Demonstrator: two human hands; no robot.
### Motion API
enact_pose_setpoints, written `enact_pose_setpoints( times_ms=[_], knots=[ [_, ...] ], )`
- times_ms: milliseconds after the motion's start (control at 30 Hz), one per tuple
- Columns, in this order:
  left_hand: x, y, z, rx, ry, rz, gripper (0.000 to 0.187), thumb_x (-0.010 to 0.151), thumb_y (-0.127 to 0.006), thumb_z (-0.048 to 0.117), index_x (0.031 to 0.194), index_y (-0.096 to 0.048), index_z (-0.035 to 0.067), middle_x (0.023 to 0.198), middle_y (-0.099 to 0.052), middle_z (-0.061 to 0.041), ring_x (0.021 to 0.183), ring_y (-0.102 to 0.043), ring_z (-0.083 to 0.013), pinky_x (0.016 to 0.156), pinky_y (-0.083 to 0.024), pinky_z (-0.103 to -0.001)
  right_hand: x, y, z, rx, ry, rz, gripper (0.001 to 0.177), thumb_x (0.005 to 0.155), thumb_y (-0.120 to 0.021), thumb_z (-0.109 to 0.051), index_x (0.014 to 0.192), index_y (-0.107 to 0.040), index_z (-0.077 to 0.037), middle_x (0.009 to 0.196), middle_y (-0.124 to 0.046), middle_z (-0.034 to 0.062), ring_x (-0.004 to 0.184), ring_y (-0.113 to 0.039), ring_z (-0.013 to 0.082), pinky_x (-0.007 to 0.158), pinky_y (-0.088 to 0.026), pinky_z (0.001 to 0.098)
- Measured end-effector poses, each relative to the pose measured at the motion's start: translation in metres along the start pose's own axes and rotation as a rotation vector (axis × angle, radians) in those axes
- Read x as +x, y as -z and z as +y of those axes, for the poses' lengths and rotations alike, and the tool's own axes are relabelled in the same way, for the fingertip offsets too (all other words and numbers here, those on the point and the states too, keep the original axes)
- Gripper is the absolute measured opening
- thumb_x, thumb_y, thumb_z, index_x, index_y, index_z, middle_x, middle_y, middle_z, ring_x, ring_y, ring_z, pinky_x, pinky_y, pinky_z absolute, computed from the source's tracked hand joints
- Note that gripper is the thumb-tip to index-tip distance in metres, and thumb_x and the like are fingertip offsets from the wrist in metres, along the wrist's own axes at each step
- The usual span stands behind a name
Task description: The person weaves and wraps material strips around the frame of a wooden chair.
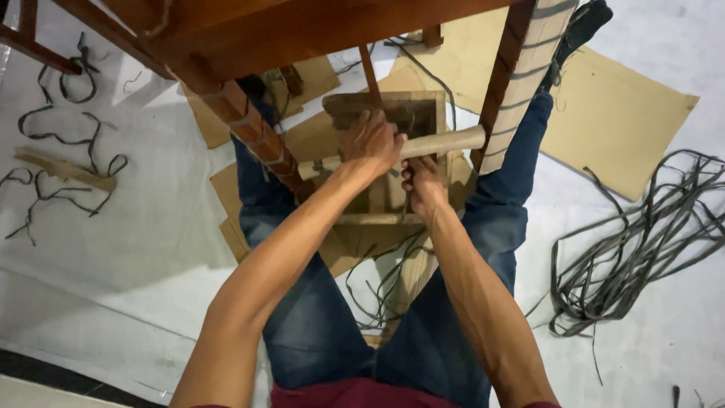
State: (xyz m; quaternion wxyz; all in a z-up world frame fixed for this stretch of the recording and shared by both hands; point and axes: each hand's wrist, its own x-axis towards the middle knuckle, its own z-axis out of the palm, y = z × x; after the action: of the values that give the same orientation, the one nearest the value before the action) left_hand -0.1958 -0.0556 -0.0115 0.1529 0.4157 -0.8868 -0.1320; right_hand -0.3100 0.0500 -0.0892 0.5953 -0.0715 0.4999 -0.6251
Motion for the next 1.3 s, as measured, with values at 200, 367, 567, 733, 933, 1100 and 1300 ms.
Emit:
enact_pose_setpoints(
  times_ms=[200,367,567,733,933,1100,1300],
  knots=[
    [0.029,-0.003,0.015,0.033,0.036,-0.133,0.039,0.088,-0.069,0.047,0.092,-0.082,0.011,0.111,-0.066,-0.013,0.112,-0.055,-0.0364,0.102,-0.039,-0.052,0.019,0.013,0.004,-0.089,0.025,-0.033,0.008,0.104,-0.056,-0.015,0.103,-0.063,-0.011,0.082,-0.061,-0.0009,0.065,-0.049,0.0080,0.053,-0.037,0.0256],
    [0.027,-0.025,0.006,-0.156,0.039,-0.037,0.025,0.092,-0.073,0.034,0.087,-0.080,0.011,0.095,-0.069,-0.011,0.097,-0.063,-0.0362,0.096,-0.047,-0.050,0.030,0.029,0.025,-0.083,0.035,-0.021,0.009,0.103,-0.057,-0.017,0.097,-0.063,-0.013,0.078,-0.060,-0.0023,0.059,-0.046,0.0074,0.049,-0.033,0.0253],
    [0.012,0.006,0.022,-0.468,0.005,0.283,0.014,0.091,-0.075,0.023,0.091,-0.078,0.009,0.093,-0.071,-0.010,0.092,-0.068,-0.0318,0.081,-0.054,-0.044,-0.015,0.021,0.041,-0.330,0.321,0.104,0.029,0.108,-0.056,-0.028,0.099,-0.073,-0.007,0.068,-0.047,-0.0074,0.061,-0.038,0.0042,0.054,-0.030,0.0231],
    [-0.020,0.026,0.033,-0.594,0.023,-0.032,0.018,0.098,-0.068,0.025,0.105,-0.073,0.009,0.104,-0.070,-0.007,0.083,-0.070,-0.0243,0.074,-0.056,-0.035,-0.070,-0.005,0.004,-0.767,0.648,0.186,0.029,0.106,-0.055,-0.027,0.099,-0.070,-0.003,0.073,-0.063,0.0051,0.068,-0.053,0.0117,0.061,-0.045,0.0341],
    [-0.047,0.015,0.021,-0.439,-0.256,0.158,0.018,0.093,-0.074,0.011,0.110,-0.075,0.006,0.115,-0.072,-0.007,0.107,-0.070,-0.0290,0.090,-0.057,-0.039,-0.062,-0.017,-0.067,-1.040,0.736,0.167,0.029,0.108,-0.057,-0.024,0.098,-0.063,0.003,0.082,-0.064,0.0271,0.073,-0.062,0.0389,0.067,-0.047,0.0454],
    [-0.050,0.032,0.027,-0.392,-0.403,0.130,0.014,0.090,-0.072,0.004,0.104,-0.075,0.004,0.122,-0.070,-0.012,0.110,-0.068,-0.0310,0.091,-0.057,-0.040,-0.046,-0.045,-0.114,-1.108,0.807,0.007,0.023,0.104,-0.057,-0.019,0.097,-0.065,0.001,0.086,-0.070,0.0236,0.083,-0.067,0.0423,0.073,-0.051,0.0455],
    [-0.041,0.016,0.027,-0.393,-0.353,0.154,0.009,0.093,-0.064,0.002,0.100,-0.068,0.000,0.110,-0.069,-0.018,0.104,-0.067,-0.0374,0.087,-0.055,-0.045,-0.025,-0.052,-0.121,-0.974,0.739,-0.078,0.023,0.101,-0.054,-0.019,0.100,-0.070,-0.003,0.089,-0.073,0.0149,0.080,-0.072,0.0277,0.074,-0.055,0.0390]
  ],
)
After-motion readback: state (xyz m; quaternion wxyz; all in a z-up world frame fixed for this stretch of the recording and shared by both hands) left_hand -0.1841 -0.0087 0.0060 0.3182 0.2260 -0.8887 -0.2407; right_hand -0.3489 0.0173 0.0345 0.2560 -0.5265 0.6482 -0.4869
